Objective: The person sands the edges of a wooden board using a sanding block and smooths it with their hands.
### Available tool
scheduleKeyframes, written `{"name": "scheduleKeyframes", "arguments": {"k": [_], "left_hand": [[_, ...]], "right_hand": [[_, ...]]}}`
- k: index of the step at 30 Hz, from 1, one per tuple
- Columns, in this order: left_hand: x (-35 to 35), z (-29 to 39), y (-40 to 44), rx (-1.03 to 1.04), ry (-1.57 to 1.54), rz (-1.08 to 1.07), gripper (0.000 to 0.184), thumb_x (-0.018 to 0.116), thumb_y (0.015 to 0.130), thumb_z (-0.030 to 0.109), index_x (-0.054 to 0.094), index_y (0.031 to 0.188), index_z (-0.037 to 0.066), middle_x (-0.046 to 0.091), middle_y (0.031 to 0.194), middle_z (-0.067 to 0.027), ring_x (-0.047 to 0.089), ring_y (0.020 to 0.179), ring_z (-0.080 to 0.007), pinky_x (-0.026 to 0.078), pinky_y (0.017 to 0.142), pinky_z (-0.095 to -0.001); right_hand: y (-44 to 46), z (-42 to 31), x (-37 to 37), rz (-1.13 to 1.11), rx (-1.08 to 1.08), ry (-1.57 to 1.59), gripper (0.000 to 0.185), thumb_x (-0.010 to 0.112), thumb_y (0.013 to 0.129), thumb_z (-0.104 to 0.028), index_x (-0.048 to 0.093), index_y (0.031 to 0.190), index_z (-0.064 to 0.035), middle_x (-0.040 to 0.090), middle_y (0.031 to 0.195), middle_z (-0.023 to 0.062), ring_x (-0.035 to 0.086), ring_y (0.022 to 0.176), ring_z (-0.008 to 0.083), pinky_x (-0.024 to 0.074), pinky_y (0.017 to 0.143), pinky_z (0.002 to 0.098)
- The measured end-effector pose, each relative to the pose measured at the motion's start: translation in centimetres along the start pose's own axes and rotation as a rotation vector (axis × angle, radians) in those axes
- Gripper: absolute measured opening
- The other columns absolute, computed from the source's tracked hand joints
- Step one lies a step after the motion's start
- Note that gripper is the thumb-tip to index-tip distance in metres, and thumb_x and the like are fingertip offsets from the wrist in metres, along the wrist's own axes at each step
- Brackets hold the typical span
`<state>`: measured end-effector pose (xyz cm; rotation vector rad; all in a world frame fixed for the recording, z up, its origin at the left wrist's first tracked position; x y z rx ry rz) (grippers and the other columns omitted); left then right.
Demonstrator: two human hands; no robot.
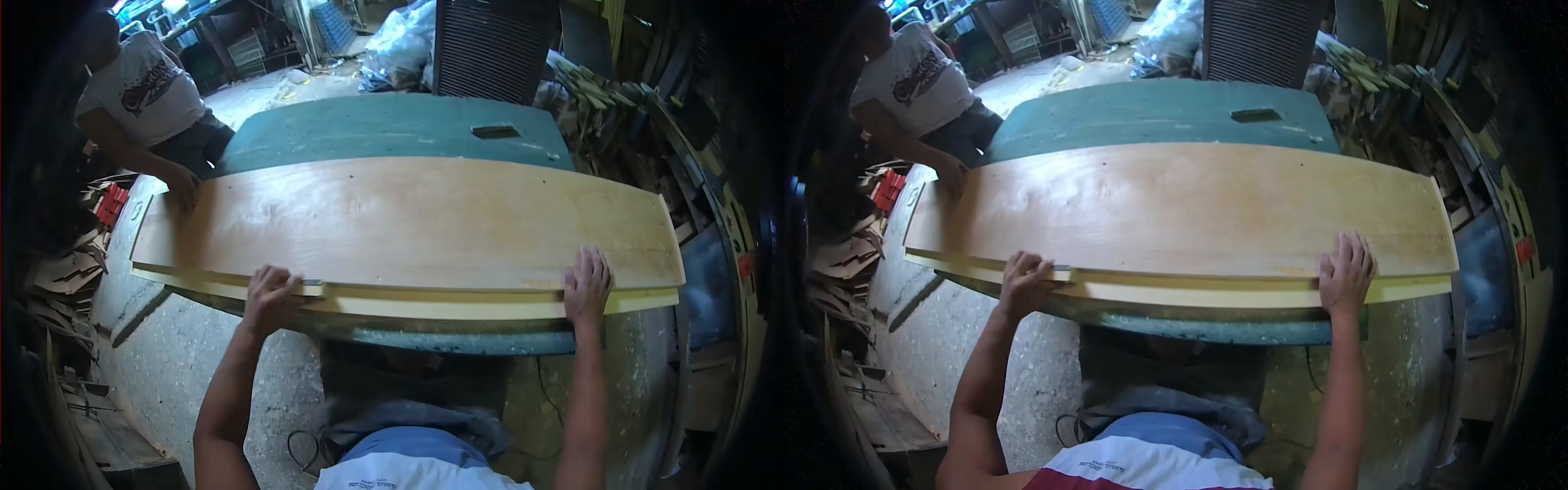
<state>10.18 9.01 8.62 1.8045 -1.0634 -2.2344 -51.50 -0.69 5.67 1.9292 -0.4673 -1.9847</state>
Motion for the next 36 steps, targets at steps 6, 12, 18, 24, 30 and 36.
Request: {"name": "scheduleKeyframes", "arguments": {"k": [6,12,18,24,30,36], "left_hand": [[7.6,14.9,8.7,0.076,-0.155,-0.016,0.042,0.08,0.075,0.025,0.076,0.114,0.008,0.063,0.101,-0.0048,0.062,0.096,-0.0234,0.046,0.077,-0.0414],[9.5,21.3,12.8,0.131,-0.159,-0.067,0.039,0.078,0.078,0.024,0.078,0.115,0.01,0.064,0.102,-0.0027,0.062,0.101,-0.0207,0.046,0.083,-0.0399],[3.9,10.5,7.7,0.065,-0.118,-0.085,0.048,0.088,0.066,0.029,0.081,0.109,0.01,0.064,0.095,-0.0022,0.063,0.091,-0.0222,0.046,0.08,-0.0416],[9.0,19.6,12.9,0.07,-0.226,-0.132,0.045,0.084,0.078,0.025,0.078,0.121,0.013,0.065,0.103,-0.0036,0.062,0.102,-0.0225,0.049,0.085,-0.0389],[7.8,17.5,12.5,0.002,-0.355,-0.151,0.039,0.084,0.076,0.021,0.081,0.113,0.011,0.067,0.095,-0.0071,0.065,0.094,-0.0274,0.053,0.081,-0.0417],[7.3,16.8,12.1,-0.01,-0.338,-0.08,0.041,0.087,0.067,0.02,0.083,0.106,0.009,0.066,0.09,-0.0072,0.065,0.088,-0.0269,0.053,0.078,-0.0413]], "right_hand": [[0.7,0.7,0.3,0.038,-0.004,0.048,0.061,0.058,0.1,-0.046,0.053,0.149,-0.0094,0.049,0.157,0.0165,0.04,0.148,0.0372,0.0268,0.122,0.056],[0.3,0.9,0.0,0.049,0.006,0.059,0.061,0.055,0.102,-0.049,0.054,0.149,-0.0101,0.049,0.158,0.0143,0.04,0.148,0.0358,0.027,0.123,0.055],[0.4,-0.2,-0.8,0.085,0.033,0.081,0.058,0.054,0.103,-0.049,0.057,0.146,-0.0101,0.051,0.155,0.0144,0.042,0.146,0.0361,0.0282,0.122,0.055],[0.2,-0.1,-0.6,0.097,0.03,0.069,0.058,0.054,0.103,-0.05,0.057,0.145,-0.0098,0.052,0.154,0.0148,0.043,0.146,0.0361,0.0282,0.122,0.0552],[-0.1,0.2,-0.4,0.104,0.021,0.096,0.058,0.056,0.102,-0.049,0.058,0.145,-0.0104,0.053,0.153,0.0143,0.043,0.146,0.0358,0.0282,0.122,0.0553],[0.2,-0.3,-0.8,0.1,0.048,0.073,0.058,0.06,0.099,-0.046,0.057,0.145,-0.0105,0.053,0.153,0.0142,0.043,0.145,0.0359,0.0287,0.121,0.0557]]}}
Point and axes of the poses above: each hand's wrist, its own y-axis towards the middle knuckle, its own x-axis out of the palm, z = x × y, the point moved 2 cm from there along y, towards the middle knuckle
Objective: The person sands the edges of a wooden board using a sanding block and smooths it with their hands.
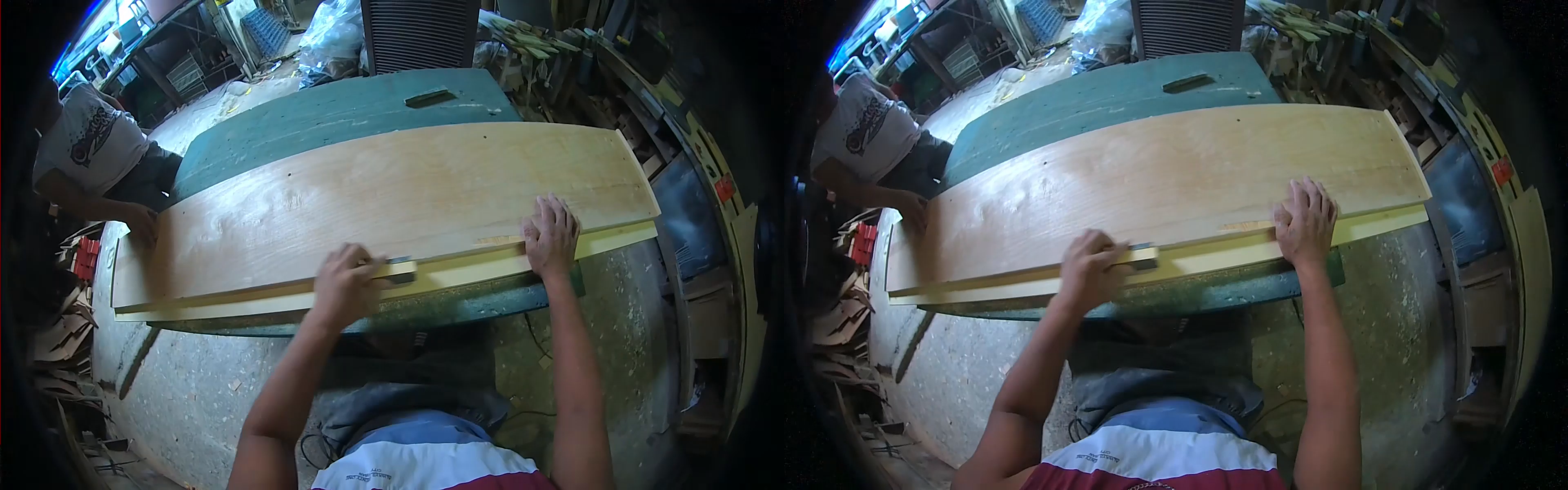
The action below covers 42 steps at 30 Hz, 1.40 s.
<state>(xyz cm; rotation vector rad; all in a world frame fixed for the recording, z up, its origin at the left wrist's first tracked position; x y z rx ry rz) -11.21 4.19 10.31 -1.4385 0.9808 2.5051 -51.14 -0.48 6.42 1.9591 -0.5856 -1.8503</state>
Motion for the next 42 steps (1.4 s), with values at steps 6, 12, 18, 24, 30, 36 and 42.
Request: {"name": "scheduleKeyframes", "arguments": {"k": [6,12,18,24,30,36,42], "left_hand": [[4.6,5.2,3.5,0.001,-0.023,-0.059,0.036,0.083,0.079,0.02,0.081,0.114,0.014,0.066,0.098,-0.0065,0.064,0.101,-0.0278,0.052,0.083,-0.0441],[-3.0,-3.2,-2.1,-0.208,-0.108,-0.135,0.035,0.087,0.073,0.01,0.084,0.108,0.011,0.069,0.091,-0.0108,0.067,0.088,-0.0295,0.057,0.079,-0.041],[2.1,2.4,3.2,-0.08,-0.09,-0.162,0.034,0.085,0.08,0.024,0.083,0.112,0.013,0.068,0.095,-0.0094,0.067,0.095,-0.0283,0.056,0.084,-0.041],[2.2,4.2,4.9,-0.171,-0.103,-0.29,0.03,0.08,0.087,0.023,0.082,0.115,0.013,0.069,0.1,-0.0113,0.067,0.101,-0.0301,0.056,0.09,-0.0409],[-5.8,-6.2,-3.0,-0.253,-0.134,-0.213,0.036,0.084,0.077,0.011,0.082,0.113,0.007,0.068,0.094,-0.0124,0.068,0.089,-0.0291,0.056,0.08,-0.0402],[0.9,0.1,4.2,-0.359,-0.196,-0.34,0.027,0.079,0.088,0.022,0.082,0.11,0.008,0.069,0.104,-0.0148,0.069,0.101,-0.0334,0.056,0.09,-0.0417],[2.0,3.5,5.9,-0.149,-0.158,-0.269,0.022,0.077,0.09,0.021,0.082,0.108,0.009,0.069,0.099,-0.014,0.07,0.092,-0.0311,0.056,0.083,-0.0416]], "right_hand": [[-0.7,0.7,0.6,-0.004,-0.014,0.02,0.058,0.06,0.097,-0.045,0.059,0.144,-0.0114,0.054,0.152,0.0152,0.045,0.145,0.0363,0.0295,0.121,0.057],[-0.8,-0.3,0.3,0.0,0.022,0.025,0.055,0.061,0.097,-0.044,0.06,0.14,-0.011,0.055,0.149,0.0155,0.045,0.144,0.0363,0.0292,0.12,0.0593],[-0.2,0.0,0.4,0.041,0.011,0.035,0.055,0.06,0.098,-0.046,0.059,0.141,-0.011,0.054,0.151,0.0136,0.043,0.146,0.0351,0.0274,0.122,0.0585],[-0.3,0.5,0.1,-0.004,0.007,0.055,0.058,0.057,0.1,-0.049,0.059,0.144,-0.0114,0.052,0.154,0.0125,0.042,0.148,0.0347,0.0261,0.123,0.0584],[-0.2,-0.2,0.1,0.006,0.026,0.008,0.057,0.058,0.099,-0.047,0.058,0.144,-0.0116,0.052,0.154,0.0123,0.042,0.148,0.0339,0.0269,0.123,0.0586],[-0.2,0.2,0.4,0.014,0.019,0.018,0.057,0.057,0.1,-0.047,0.058,0.144,-0.0123,0.052,0.154,0.011,0.042,0.147,0.0339,0.0269,0.123,0.0579],[-0.4,0.7,0.3,0.032,-0.034,0.006,0.057,0.056,0.101,-0.049,0.058,0.144,-0.0123,0.053,0.153,0.0112,0.042,0.147,0.0333,0.0275,0.123,0.055]]}}
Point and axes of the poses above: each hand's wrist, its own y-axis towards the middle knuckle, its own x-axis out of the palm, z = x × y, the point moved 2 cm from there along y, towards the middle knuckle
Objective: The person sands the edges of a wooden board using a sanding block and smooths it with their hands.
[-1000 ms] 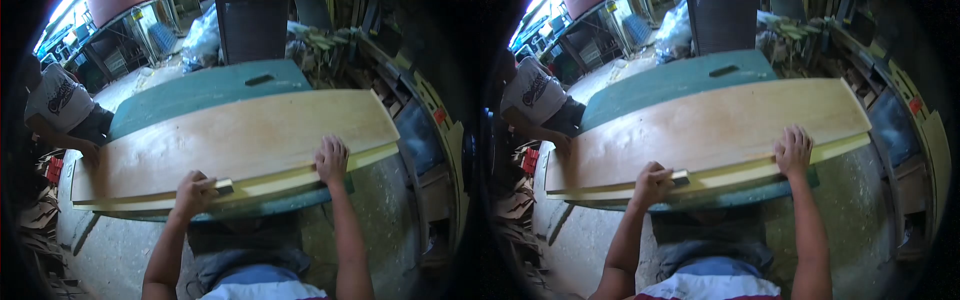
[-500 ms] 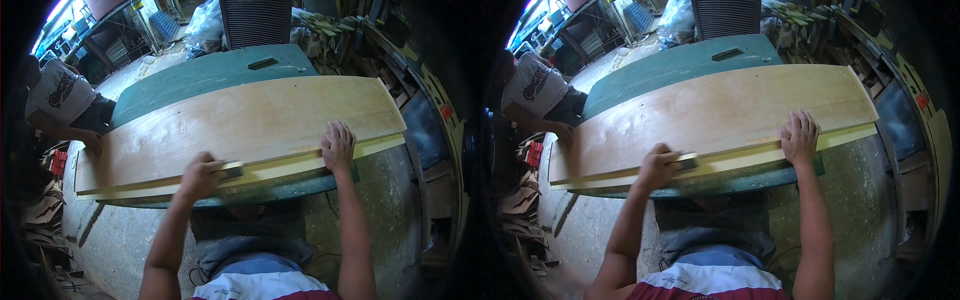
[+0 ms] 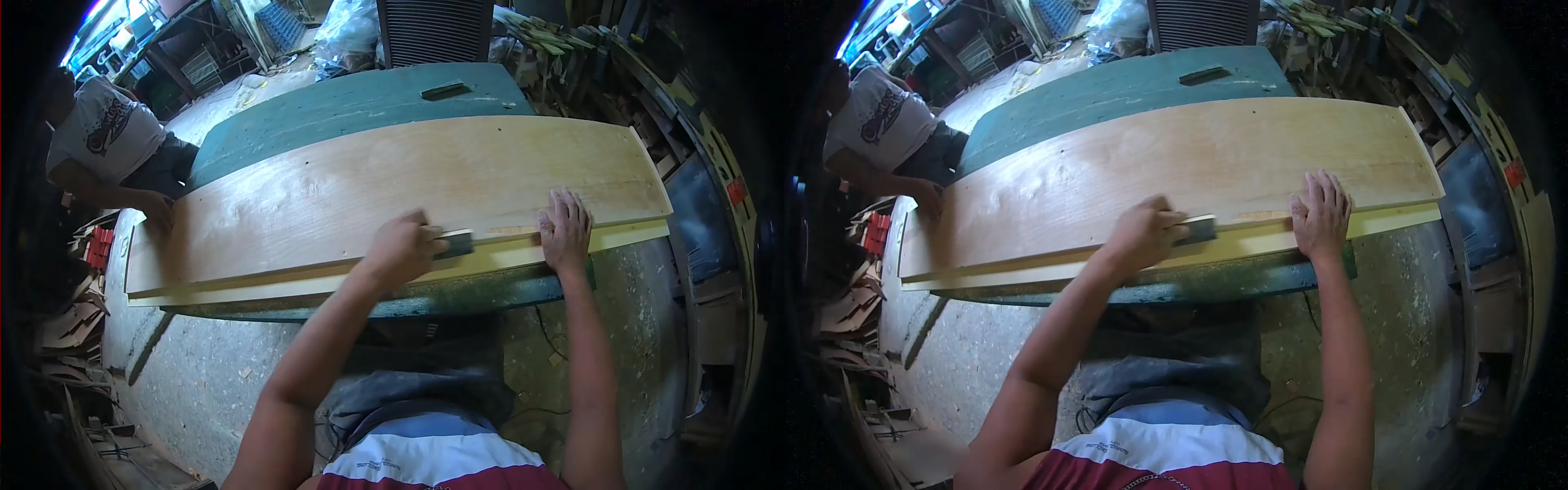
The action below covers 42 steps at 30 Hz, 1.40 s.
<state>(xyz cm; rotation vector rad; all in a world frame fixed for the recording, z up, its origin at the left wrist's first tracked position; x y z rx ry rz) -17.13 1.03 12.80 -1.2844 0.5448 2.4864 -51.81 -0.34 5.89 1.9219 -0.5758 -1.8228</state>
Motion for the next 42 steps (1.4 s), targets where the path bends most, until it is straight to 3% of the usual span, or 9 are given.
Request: {"name": "scheduleKeyframes", "arguments": {"k": [4,8,13,17,26,29,31,35,42], "left_hand": [[-5.4,-8.8,-7.1,-0.12,-0.107,0.042,0.029,0.076,0.086,0.008,0.081,0.114,0.006,0.069,0.096,-0.0138,0.069,0.089,-0.0272,0.056,0.08,-0.039],[-6.2,-8.6,-7.2,-0.145,-0.106,0.048,0.03,0.074,0.085,0.003,0.081,0.114,0.004,0.07,0.096,-0.0148,0.069,0.089,-0.0271,0.056,0.081,-0.0378],[1.8,-0.3,0.5,0.008,-0.052,-0.067,0.022,0.077,0.09,0.031,0.079,0.094,0.009,0.068,0.1,-0.0173,0.067,0.093,-0.0385,0.053,0.081,-0.0507],[5.2,3.2,1.0,0.298,0.148,0.092,0.032,0.071,0.08,0.019,0.075,0.111,0.012,0.061,0.108,-0.0101,0.058,0.11,-0.0287,0.047,0.09,-0.0428],[-1.9,-7.7,-9.3,0.186,0.352,0.3,0.035,0.077,0.079,0.03,0.078,0.11,0.015,0.061,0.104,-0.0048,0.062,0.102,-0.024,0.048,0.085,-0.0444],[0.8,-5.9,-7.0,0.278,0.156,0.209,0.031,0.077,0.078,0.027,0.079,0.105,0.013,0.061,0.109,-0.0075,0.061,0.104,-0.0268,0.051,0.081,-0.0458],[6.2,-1.0,-2.8,0.379,0.201,0.335,0.031,0.075,0.078,0.025,0.077,0.105,0.011,0.061,0.113,-0.0071,0.059,0.108,-0.0287,0.049,0.086,-0.0443],[9.0,6.1,1.3,0.215,0.207,0.249,0.037,0.069,0.079,0.022,0.075,0.114,0.01,0.059,0.113,-0.0074,0.056,0.113,-0.0262,0.045,0.088,-0.0407],[0.0,-8.4,-9.4,0.143,0.305,0.445,0.025,0.082,0.067,0.033,0.077,0.089,0.022,0.066,0.103,0.0035,0.063,0.099,-0.0202,0.043,0.089,-0.0503]], "right_hand": [[0.3,-0.6,-0.2,0.0,0.025,0.009,0.056,0.058,0.1,-0.047,0.058,0.144,-0.0121,0.053,0.152,0.0125,0.043,0.146,0.0337,0.0279,0.122,0.0554],[0.1,-1.0,-0.5,0.012,0.034,-0.011,0.053,0.061,0.097,-0.043,0.059,0.14,-0.0118,0.055,0.149,0.0134,0.045,0.144,0.0339,0.0296,0.121,0.0557],[0.3,0.0,0.7,0.024,0.007,0.005,0.052,0.065,0.094,-0.039,0.061,0.139,-0.0121,0.058,0.145,0.0142,0.047,0.143,0.0336,0.0319,0.119,0.055],[0.1,0.2,0.5,-0.049,0.032,-0.038,0.054,0.062,0.098,-0.036,0.057,0.146,-0.0127,0.054,0.152,0.0123,0.043,0.147,0.0325,0.0289,0.122,0.0522],[0.8,0.3,0.7,-0.058,0.058,-0.018,0.054,0.061,0.098,-0.035,0.056,0.145,-0.0082,0.051,0.154,0.0145,0.041,0.148,0.0352,0.027,0.123,0.0546],[0.1,-0.9,0.2,-0.062,0.068,-0.018,0.054,0.059,0.099,-0.035,0.056,0.145,-0.007,0.05,0.155,0.0149,0.04,0.149,0.0348,0.0262,0.123,0.0544],[0.3,-0.2,0.1,-0.1,0.074,-0.005,0.054,0.057,0.1,-0.036,0.055,0.146,-0.0083,0.05,0.156,0.0136,0.04,0.149,0.0336,0.0262,0.123,0.0542],[-0.1,2.5,1.5,-0.093,0.048,0.125,0.045,0.041,0.11,-0.031,0.056,0.148,-0.0106,0.05,0.158,0.012,0.041,0.15,0.0328,0.0261,0.124,0.051],[-0.6,2.9,1.8,-0.108,-0.006,0.068,0.046,0.038,0.113,-0.032,0.057,0.148,-0.0105,0.051,0.157,0.0122,0.042,0.15,0.0327,0.0275,0.124,0.0502]]}}
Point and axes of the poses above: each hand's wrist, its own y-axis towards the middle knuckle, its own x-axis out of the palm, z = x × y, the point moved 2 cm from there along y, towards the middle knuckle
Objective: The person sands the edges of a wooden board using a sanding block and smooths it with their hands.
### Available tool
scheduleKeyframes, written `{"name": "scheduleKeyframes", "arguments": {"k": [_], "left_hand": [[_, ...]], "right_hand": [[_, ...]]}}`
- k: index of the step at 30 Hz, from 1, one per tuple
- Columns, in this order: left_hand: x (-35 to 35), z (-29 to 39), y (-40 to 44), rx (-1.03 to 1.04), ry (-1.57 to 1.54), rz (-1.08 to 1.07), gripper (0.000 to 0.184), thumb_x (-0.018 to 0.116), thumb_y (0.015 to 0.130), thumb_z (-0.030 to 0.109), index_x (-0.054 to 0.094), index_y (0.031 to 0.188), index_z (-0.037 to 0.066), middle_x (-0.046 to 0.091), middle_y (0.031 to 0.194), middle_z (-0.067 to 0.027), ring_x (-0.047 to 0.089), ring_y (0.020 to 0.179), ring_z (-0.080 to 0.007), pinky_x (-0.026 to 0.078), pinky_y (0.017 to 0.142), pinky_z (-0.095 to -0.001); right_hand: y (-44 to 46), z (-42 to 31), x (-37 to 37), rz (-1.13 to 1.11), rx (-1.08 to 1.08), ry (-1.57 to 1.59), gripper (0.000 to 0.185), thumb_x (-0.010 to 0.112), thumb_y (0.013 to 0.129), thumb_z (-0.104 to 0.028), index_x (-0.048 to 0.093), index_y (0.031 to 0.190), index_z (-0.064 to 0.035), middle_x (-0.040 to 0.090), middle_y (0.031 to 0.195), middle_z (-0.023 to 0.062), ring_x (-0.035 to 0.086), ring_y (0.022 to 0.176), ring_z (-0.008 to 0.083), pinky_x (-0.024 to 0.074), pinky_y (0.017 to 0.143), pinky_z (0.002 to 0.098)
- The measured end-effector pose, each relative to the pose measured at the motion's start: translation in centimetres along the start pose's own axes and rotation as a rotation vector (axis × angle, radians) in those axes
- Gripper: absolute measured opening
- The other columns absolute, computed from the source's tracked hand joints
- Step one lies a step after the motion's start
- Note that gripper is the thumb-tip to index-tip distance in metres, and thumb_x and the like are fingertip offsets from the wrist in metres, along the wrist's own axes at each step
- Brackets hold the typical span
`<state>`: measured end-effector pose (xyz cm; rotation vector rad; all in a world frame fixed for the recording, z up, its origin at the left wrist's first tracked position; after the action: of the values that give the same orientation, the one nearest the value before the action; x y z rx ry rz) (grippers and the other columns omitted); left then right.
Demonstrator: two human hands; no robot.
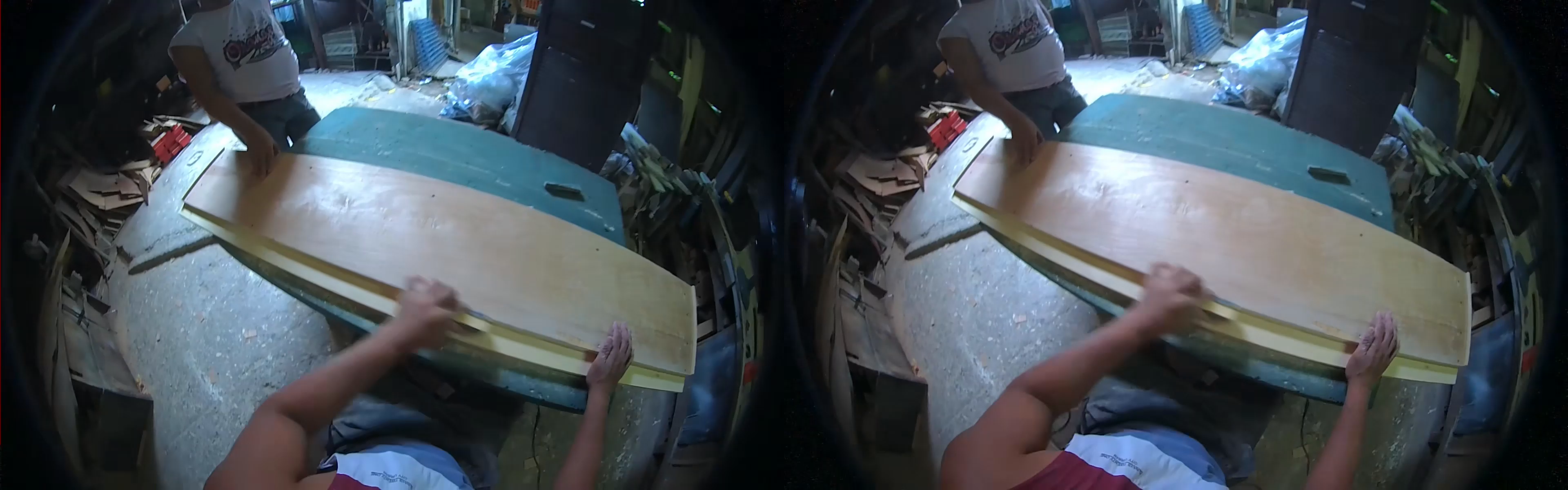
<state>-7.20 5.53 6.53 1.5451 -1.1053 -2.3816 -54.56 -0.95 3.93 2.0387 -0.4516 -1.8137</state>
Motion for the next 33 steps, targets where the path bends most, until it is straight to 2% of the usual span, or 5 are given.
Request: {"name": "scheduleKeyframes", "arguments": {"k": [5,9,14,23,33], "left_hand": [[-7.9,-7.0,-4.6,-0.129,0.331,0.062,0.03,0.086,0.071,0.036,0.079,0.097,0.023,0.067,0.094,0.0006,0.065,0.096,-0.0237,0.044,0.092,-0.0511],[-1.0,2.6,-0.2,-0.016,-0.069,0.062,0.028,0.079,0.076,0.025,0.078,0.104,0.02,0.063,0.099,-0.0002,0.062,0.105,-0.0248,0.044,0.101,-0.0507],[0.4,4.9,2.1,-0.043,0.094,-0.007,0.027,0.073,0.081,0.02,0.076,0.108,0.019,0.063,0.101,-0.0009,0.062,0.107,-0.0241,0.041,0.103,-0.0577],[-18.6,-20.1,-13.5,-0.399,0.506,0.165,0.024,0.077,0.083,0.036,0.078,0.101,0.02,0.074,0.099,-0.0043,0.071,0.091,-0.0261,0.045,0.092,-0.0525],[-4.3,-2.9,-2.9,-0.014,0.214,-0.039,0.029,0.076,0.081,0.028,0.078,0.109,0.022,0.066,0.108,-0.0008,0.059,0.119,-0.0264,0.035,0.111,-0.061]], "right_hand": [[0.7,-0.2,-0.2,-0.008,0.054,-0.09,0.049,0.038,0.113,-0.038,0.055,0.15,-0.0102,0.051,0.158,0.0127,0.042,0.149,0.033,0.0283,0.123,0.0492],[0.9,1.0,0.6,0.012,-0.001,-0.095,0.049,0.04,0.113,-0.037,0.054,0.151,-0.01,0.05,0.158,0.0142,0.042,0.149,0.0333,0.0289,0.123,0.0487],[0.6,1.6,0.3,-0.005,-0.076,-0.106,0.051,0.039,0.112,-0.037,0.05,0.154,-0.01,0.048,0.16,0.0147,0.041,0.15,0.0348,0.028,0.124,0.0495],[0.5,1.1,0.1,-0.046,-0.018,-0.147,0.055,0.041,0.112,-0.042,0.047,0.157,-0.0121,0.044,0.163,0.0155,0.036,0.152,0.0355,0.0256,0.125,0.0514],[6.2,-10.7,-2.3,-0.204,-0.018,0.088,0.061,0.052,0.106,-0.048,0.057,0.147,-0.003,0.05,0.156,0.0211,0.044,0.145,0.0404,0.0306,0.123,0.0506]]}}
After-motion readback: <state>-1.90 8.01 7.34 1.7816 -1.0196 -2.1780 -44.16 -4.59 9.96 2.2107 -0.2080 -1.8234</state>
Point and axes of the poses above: each hand's wrist, its own y-axis towards the middle knuckle, its own x-axis out of the palm, z = x × y, the point moved 2 cm from there along y, towards the middle knuckle
